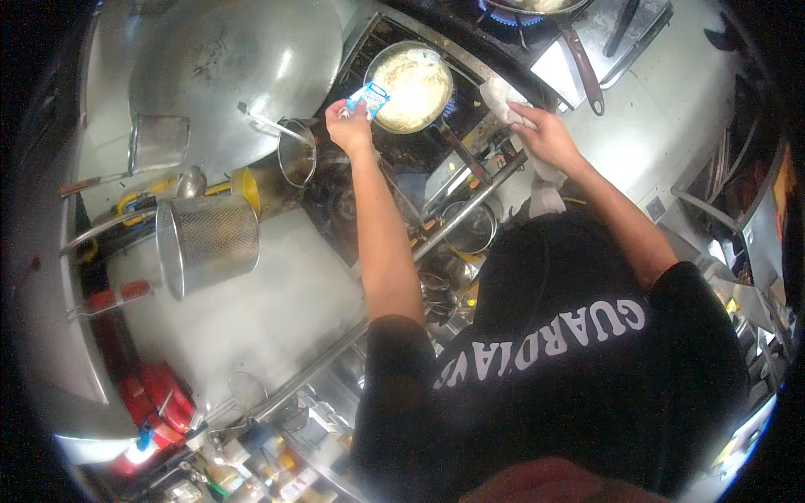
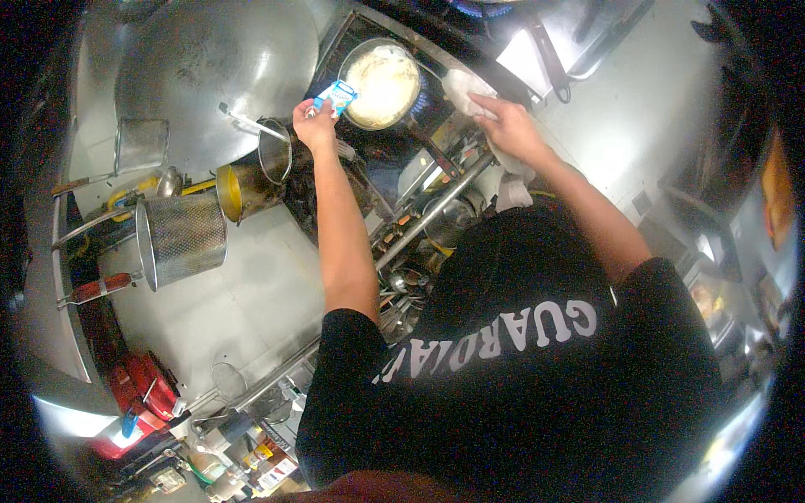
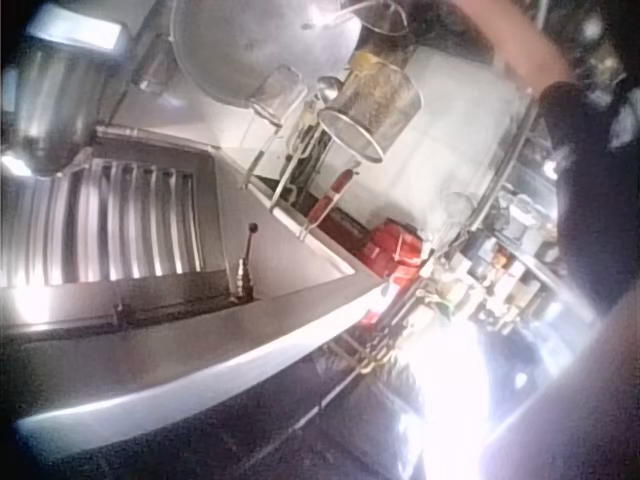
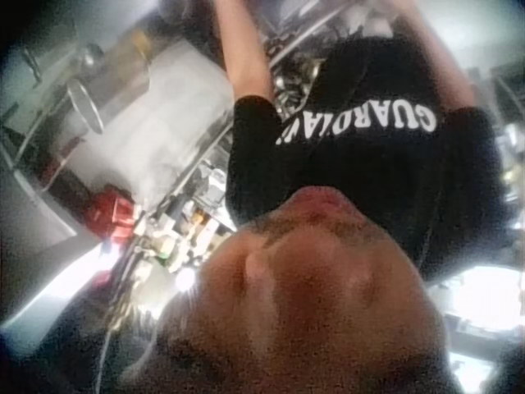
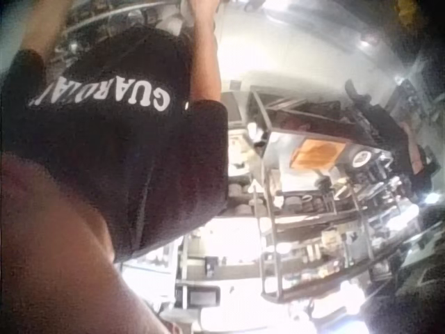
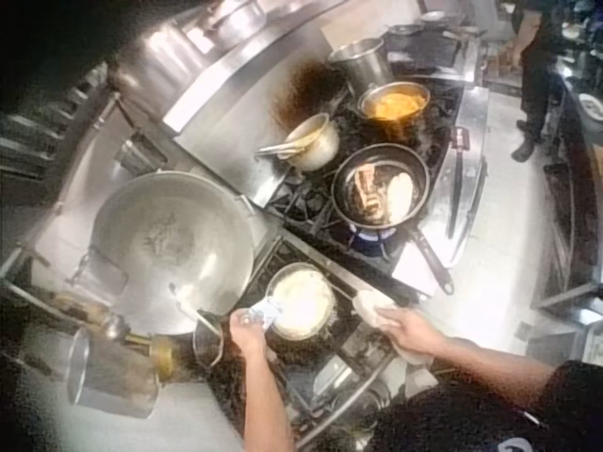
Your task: The person cooks fish and pasta on a stove. The person flips a piece of fish in a frying pan with a spatula, stirs a pot of pasta and sauce, and adds liquid from a small carton into the pasta pot.
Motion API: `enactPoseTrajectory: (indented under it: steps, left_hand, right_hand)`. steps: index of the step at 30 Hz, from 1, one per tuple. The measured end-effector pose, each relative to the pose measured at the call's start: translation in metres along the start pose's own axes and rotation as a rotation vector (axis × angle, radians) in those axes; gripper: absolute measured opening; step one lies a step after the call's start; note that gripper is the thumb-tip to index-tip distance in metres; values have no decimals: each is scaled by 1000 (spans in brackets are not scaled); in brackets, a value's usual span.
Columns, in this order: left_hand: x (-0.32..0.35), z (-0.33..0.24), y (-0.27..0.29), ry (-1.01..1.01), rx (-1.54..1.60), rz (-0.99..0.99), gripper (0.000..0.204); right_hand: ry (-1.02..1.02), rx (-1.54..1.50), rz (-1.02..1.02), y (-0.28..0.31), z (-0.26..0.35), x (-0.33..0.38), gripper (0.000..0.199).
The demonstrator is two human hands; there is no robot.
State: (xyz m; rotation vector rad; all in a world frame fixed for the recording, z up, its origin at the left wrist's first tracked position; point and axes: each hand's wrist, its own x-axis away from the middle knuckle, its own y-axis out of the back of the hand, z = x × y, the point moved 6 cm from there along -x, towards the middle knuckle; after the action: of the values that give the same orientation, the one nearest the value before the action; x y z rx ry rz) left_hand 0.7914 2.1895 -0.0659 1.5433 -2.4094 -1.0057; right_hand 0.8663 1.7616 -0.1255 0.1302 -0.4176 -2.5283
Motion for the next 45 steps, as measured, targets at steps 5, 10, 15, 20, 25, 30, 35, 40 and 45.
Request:
enactPoseTrajectory:
  steps: [5,10,15,20,25,30,35,40,45]
  left_hand:
    - [9,-18,-9,-66,-107,44,34]
    - [21,-34,-2,-20,-208,31,26]
    - [6,-44,14,-140,-9,-109,20]
    - [46,-44,-3,-208,-201,-55,26]
    - [91,-26,-10,-307,-53,-134,35]
    - [135,28,-22,-24,-121,103,54]
    - [110,6,-12,-106,-84,54,48]
    - [77,-41,10,-161,66,-41,46]
    - [96,-28,-8,-267,-228,2,48]
  right_hand:
    - [-12,-13,1,3,-3,-1,45]
    - [-15,-21,7,1,1,-1,44]
    - [14,7,-11,2,5,-2,42]
    - [41,50,7,0,6,3,43]
    - [-1,-21,7,3,-3,1,44]
    - [62,39,-41,11,-1,1,43]
    - [22,35,-16,8,-4,-2,44]
    - [32,26,24,3,-1,-2,45]
    - [22,-12,46,4,-2,-4,44]
